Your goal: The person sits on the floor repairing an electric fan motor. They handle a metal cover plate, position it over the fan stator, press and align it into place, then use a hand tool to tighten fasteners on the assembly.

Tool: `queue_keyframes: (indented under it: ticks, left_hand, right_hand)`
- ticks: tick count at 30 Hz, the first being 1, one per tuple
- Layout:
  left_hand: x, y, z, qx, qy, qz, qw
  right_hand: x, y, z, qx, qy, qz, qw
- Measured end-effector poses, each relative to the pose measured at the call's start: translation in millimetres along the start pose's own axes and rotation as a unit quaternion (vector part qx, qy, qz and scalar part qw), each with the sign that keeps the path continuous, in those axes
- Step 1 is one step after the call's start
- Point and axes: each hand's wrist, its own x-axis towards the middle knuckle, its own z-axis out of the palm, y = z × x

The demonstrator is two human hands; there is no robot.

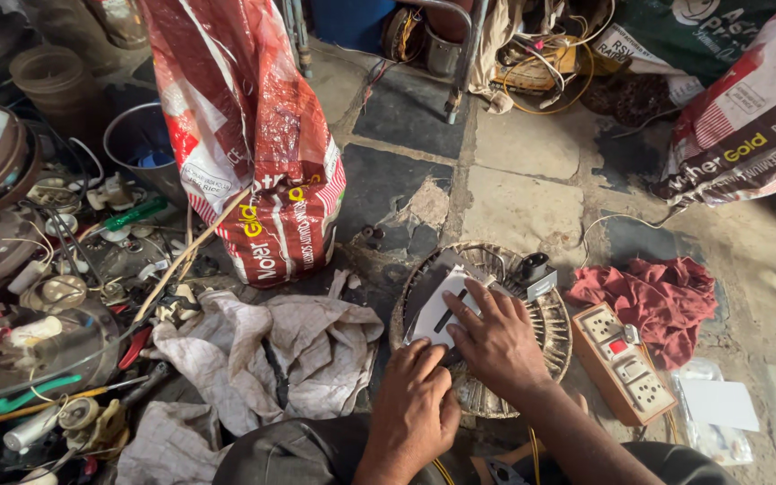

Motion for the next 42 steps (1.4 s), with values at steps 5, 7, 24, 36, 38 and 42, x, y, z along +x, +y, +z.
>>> queue_keyframes:
  ticks: [5,7,24,36,38,42]
  left_hand:
    - [1.3,0.8,0.5,0.006,-0.023,-0.03,0.999]
    - [1.6,1.0,0.0,-0.005,-0.031,-0.043,0.999]
    - [-9.7,-8.5,-18.1,-0.107,0.211,-0.054,0.97]
    - [-20.5,-95.1,-33.8,-0.288,0.243,-0.406,0.833]
    - [-21.0,-96.4,-26.8,-0.221,0.214,-0.358,0.881]
    - [-16.4,-93.0,-19.3,-0.196,0.153,-0.3,0.921]
  right_hand:
    - [7.1,-3.2,-3.3,-0.055,-0.086,0.002,0.995]
    - [8.7,-5.5,-3.6,-0.057,-0.11,0.019,0.992]
    - [-28.5,21.9,-20.6,0.059,0.077,0.032,0.995]
    - [-99.5,110.9,4.2,0.17,0.154,0.291,0.929]
    - [-96.2,114.4,13.2,0.169,0.113,0.321,0.925]
    - [-96.5,119.8,22.2,0.206,0.101,0.29,0.929]
